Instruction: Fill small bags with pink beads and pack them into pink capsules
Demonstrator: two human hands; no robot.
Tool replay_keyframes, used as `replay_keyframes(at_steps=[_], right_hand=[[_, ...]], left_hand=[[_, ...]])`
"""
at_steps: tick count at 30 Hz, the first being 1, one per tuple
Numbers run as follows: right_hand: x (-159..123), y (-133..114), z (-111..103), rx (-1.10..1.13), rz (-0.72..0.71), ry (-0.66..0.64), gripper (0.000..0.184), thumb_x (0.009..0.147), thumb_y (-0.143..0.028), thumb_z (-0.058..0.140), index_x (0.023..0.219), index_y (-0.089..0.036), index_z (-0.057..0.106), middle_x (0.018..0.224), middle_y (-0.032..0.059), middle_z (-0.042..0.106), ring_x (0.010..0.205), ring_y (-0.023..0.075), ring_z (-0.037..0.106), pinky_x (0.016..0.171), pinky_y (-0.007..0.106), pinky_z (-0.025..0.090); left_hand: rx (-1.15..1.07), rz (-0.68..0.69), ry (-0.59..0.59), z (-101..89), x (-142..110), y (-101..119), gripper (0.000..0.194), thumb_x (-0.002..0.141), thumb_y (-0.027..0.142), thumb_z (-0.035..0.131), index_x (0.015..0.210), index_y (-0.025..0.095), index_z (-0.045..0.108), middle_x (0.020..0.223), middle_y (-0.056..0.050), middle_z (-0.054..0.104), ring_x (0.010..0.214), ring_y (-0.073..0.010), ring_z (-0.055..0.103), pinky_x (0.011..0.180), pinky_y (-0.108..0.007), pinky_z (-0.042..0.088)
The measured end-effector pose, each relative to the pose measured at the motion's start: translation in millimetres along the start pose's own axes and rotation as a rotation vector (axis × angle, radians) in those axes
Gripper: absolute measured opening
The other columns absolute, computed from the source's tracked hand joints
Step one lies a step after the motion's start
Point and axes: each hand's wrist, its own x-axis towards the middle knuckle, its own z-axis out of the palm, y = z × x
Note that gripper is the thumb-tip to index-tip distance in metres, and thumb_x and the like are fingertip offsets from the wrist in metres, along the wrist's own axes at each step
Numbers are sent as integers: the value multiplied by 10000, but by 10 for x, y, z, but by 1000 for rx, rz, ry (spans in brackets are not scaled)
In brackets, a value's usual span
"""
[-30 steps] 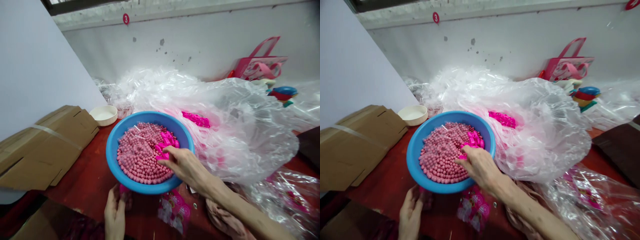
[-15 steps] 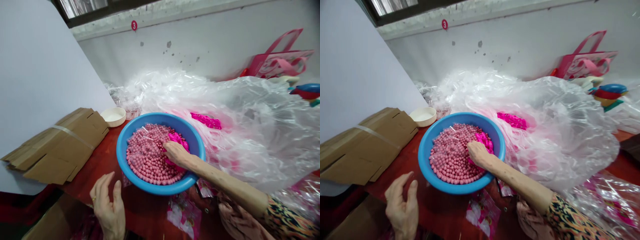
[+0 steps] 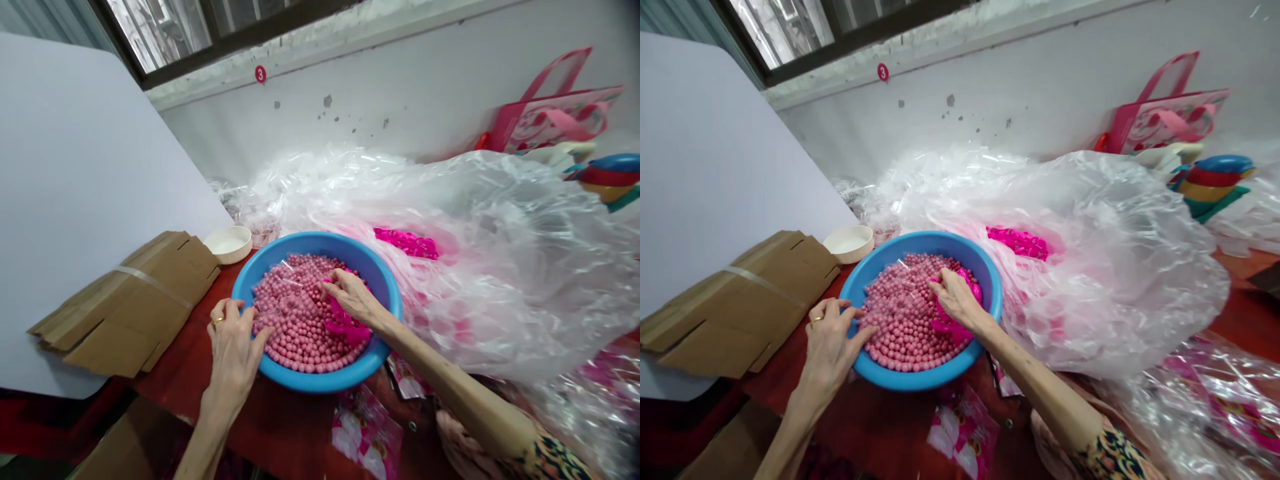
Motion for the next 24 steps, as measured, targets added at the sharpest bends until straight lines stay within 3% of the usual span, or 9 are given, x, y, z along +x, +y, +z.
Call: replay_keyframes(at_steps=[6, 10, 13, 16, 20, 24], right_hand=[[-65, -46, -29, 395, 64, -155, 253, 937, -369, 491, 973, -135, 580, 773, -10, 604, 578, 90, 570, 539, 244, 494], [-74, -48, -62, 637, 111, -306, 264, 941, -367, 485, 866, -131, 578, 650, -49, 552, 463, 57, 496, 440, 193, 429], [-92, -67, -96, 801, 150, -393, 286, 938, -366, 489, 795, -131, 568, 605, -61, 528, 423, 45, 450, 398, 173, 380], [-152, -85, -128, 953, 206, -423, 259, 920, -340, 506, 790, -130, 585, 597, -49, 551, 447, 47, 477, 428, 173, 404], [-274, -59, -149, 1109, 281, -425, 150, 821, -276, 602, 794, -129, 616, 672, 4, 641, 562, 76, 576, 583, 230, 505], [-367, -32, -149, 1223, 315, -385, 106, 725, -209, 684, 757, -132, 618, 639, -3, 632, 612, 97, 614, 641, 244, 523]], left_hand=[[-267, -31, 56, 11, -21, 71, 127, 725, 240, 660, 690, 198, 545, 967, -127, 606, 1147, -363, 416, 957, -520, 361], [-499, -70, 72, -48, -86, 161, 106, 811, 284, 601, 793, 195, 546, 982, -113, 646, 1153, -297, 516, 935, -422, 425], [-964, -177, -51, -93, -124, 297, 129, 802, 283, 644, 822, 191, 555, 936, -62, 676, 978, -224, 632, 837, -328, 488], [-1380, -274, -160, -87, -133, 461, 151, 791, 247, 665, 847, 186, 539, 817, -11, 672, 769, -161, 656, 715, -265, 505], [-1517, -285, -217, -22, -139, 624, 122, 836, 250, 613, 855, 187, 510, 783, -2, 670, 733, -158, 664, 710, -281, 517], [-1592, -318, -279, 25, -161, 688, 115, 859, 230, 583, 842, 200, 473, 744, 15, 685, 707, -129, 655, 718, -257, 509]])
